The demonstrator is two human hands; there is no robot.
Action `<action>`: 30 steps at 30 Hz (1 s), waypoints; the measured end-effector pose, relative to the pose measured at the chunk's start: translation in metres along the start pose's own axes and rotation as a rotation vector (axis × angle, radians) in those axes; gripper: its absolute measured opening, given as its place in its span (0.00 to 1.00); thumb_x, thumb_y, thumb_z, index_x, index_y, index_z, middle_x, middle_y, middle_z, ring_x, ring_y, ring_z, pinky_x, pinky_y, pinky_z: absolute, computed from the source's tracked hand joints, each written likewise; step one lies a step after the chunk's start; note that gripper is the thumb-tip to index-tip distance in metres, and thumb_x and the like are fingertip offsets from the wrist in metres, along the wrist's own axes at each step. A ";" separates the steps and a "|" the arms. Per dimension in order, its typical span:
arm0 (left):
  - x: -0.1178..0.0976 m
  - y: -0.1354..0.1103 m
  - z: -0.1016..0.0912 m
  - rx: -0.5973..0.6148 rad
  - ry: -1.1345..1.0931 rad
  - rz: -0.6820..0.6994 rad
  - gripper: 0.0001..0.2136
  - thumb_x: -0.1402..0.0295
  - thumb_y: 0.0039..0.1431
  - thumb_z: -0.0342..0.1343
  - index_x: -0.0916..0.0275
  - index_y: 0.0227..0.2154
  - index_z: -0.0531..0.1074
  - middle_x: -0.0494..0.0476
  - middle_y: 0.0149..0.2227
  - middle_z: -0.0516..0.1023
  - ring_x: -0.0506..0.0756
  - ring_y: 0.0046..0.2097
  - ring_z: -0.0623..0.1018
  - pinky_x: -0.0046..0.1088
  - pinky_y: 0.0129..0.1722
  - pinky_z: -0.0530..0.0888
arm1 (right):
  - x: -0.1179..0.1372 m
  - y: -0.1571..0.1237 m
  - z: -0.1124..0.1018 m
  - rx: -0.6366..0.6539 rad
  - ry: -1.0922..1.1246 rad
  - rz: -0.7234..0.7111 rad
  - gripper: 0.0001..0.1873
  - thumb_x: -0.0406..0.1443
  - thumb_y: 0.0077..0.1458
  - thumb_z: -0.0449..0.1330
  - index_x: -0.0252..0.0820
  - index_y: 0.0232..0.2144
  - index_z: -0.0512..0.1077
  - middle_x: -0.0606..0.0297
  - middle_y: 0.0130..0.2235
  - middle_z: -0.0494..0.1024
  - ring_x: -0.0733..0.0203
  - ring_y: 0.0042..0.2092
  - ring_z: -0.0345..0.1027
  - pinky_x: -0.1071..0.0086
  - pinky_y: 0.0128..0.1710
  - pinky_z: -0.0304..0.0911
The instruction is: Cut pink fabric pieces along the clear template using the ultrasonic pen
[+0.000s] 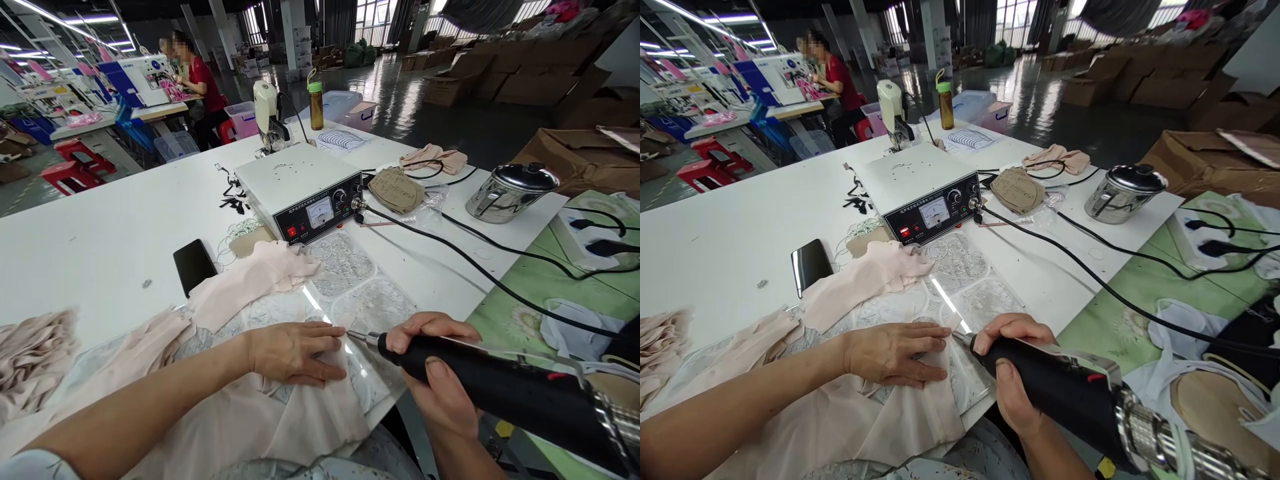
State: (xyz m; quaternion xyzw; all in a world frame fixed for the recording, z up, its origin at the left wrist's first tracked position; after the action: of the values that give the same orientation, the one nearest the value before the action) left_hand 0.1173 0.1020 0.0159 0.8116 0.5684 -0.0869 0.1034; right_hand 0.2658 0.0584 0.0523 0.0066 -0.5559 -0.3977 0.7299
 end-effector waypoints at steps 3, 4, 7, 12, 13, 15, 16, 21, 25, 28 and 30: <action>0.000 0.000 0.001 0.017 -0.008 -0.001 0.15 0.63 0.69 0.50 0.62 0.53 0.72 0.66 0.49 0.72 0.63 0.66 0.59 0.37 0.65 0.61 | 0.003 -0.002 0.002 -0.001 0.019 0.034 0.08 0.38 0.56 0.59 0.46 0.39 0.67 0.65 0.36 0.67 0.64 0.29 0.65 0.62 0.29 0.67; 0.000 0.000 0.001 0.016 -0.011 0.000 0.15 0.64 0.69 0.51 0.63 0.53 0.72 0.66 0.49 0.72 0.63 0.66 0.59 0.38 0.65 0.61 | 0.003 -0.002 0.003 -0.003 0.027 0.046 0.08 0.38 0.56 0.59 0.45 0.39 0.67 0.65 0.35 0.68 0.64 0.28 0.65 0.62 0.29 0.67; 0.000 0.001 -0.001 0.006 -0.018 0.001 0.15 0.64 0.68 0.51 0.63 0.52 0.73 0.66 0.49 0.73 0.64 0.66 0.60 0.38 0.65 0.61 | 0.004 -0.002 0.003 -0.015 0.049 0.048 0.08 0.39 0.55 0.60 0.45 0.38 0.69 0.65 0.34 0.68 0.65 0.27 0.65 0.64 0.27 0.67; -0.001 0.001 -0.002 -0.006 -0.030 0.008 0.15 0.65 0.68 0.51 0.64 0.52 0.73 0.67 0.48 0.73 0.64 0.65 0.61 0.38 0.65 0.62 | 0.002 0.001 0.006 0.005 0.068 0.046 0.07 0.38 0.55 0.60 0.44 0.37 0.69 0.65 0.33 0.69 0.66 0.26 0.66 0.65 0.26 0.67; -0.001 0.001 -0.002 -0.009 -0.033 0.009 0.15 0.65 0.68 0.51 0.64 0.52 0.73 0.67 0.48 0.72 0.64 0.65 0.61 0.39 0.65 0.62 | 0.002 0.001 0.006 0.004 0.072 0.046 0.07 0.38 0.55 0.60 0.44 0.37 0.69 0.66 0.33 0.69 0.66 0.26 0.66 0.65 0.26 0.67; 0.000 0.000 -0.002 -0.005 -0.029 0.003 0.15 0.64 0.68 0.50 0.64 0.52 0.73 0.67 0.49 0.72 0.64 0.66 0.60 0.38 0.65 0.61 | 0.000 0.001 0.006 0.003 0.079 0.048 0.07 0.38 0.55 0.59 0.44 0.37 0.69 0.66 0.34 0.69 0.66 0.27 0.66 0.66 0.27 0.67; 0.000 0.000 -0.001 0.000 -0.025 -0.001 0.15 0.64 0.69 0.50 0.63 0.52 0.73 0.66 0.49 0.72 0.64 0.66 0.60 0.38 0.65 0.61 | 0.000 0.000 0.006 0.004 0.080 0.049 0.07 0.38 0.55 0.59 0.44 0.37 0.69 0.66 0.34 0.68 0.66 0.27 0.66 0.66 0.27 0.67; 0.001 0.000 0.001 0.020 -0.025 -0.010 0.15 0.63 0.69 0.50 0.62 0.53 0.72 0.66 0.50 0.72 0.63 0.66 0.59 0.38 0.65 0.60 | -0.001 -0.001 0.008 0.054 0.051 0.042 0.05 0.36 0.57 0.57 0.44 0.37 0.67 0.66 0.34 0.68 0.65 0.28 0.66 0.64 0.28 0.68; 0.002 0.000 0.002 0.023 -0.026 -0.017 0.15 0.63 0.69 0.50 0.62 0.53 0.72 0.66 0.50 0.72 0.63 0.66 0.59 0.38 0.65 0.60 | -0.001 -0.001 0.008 0.093 0.028 0.040 0.04 0.36 0.58 0.56 0.45 0.37 0.66 0.66 0.35 0.68 0.64 0.29 0.66 0.63 0.29 0.68; 0.001 0.001 0.000 0.010 -0.029 -0.011 0.14 0.64 0.68 0.51 0.62 0.53 0.72 0.66 0.50 0.72 0.64 0.66 0.60 0.39 0.65 0.62 | 0.000 -0.001 0.005 0.060 0.040 0.044 0.05 0.37 0.57 0.57 0.44 0.37 0.67 0.65 0.34 0.68 0.65 0.28 0.66 0.63 0.28 0.68; 0.000 0.001 -0.002 0.001 -0.035 -0.002 0.14 0.65 0.68 0.52 0.64 0.52 0.72 0.67 0.49 0.72 0.64 0.65 0.61 0.39 0.64 0.62 | 0.000 0.000 0.002 0.020 0.069 0.061 0.05 0.37 0.56 0.58 0.44 0.37 0.68 0.65 0.34 0.68 0.65 0.28 0.66 0.64 0.28 0.67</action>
State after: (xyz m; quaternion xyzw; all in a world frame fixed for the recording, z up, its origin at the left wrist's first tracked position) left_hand 0.1183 0.1020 0.0179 0.8094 0.5673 -0.1014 0.1130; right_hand 0.2642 0.0589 0.0527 0.0105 -0.5342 -0.3694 0.7603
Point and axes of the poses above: each hand's wrist, its own y-axis towards the middle knuckle, its own z-axis out of the palm, x = y × z, the point moved 10 cm from there along y, towards the middle knuckle
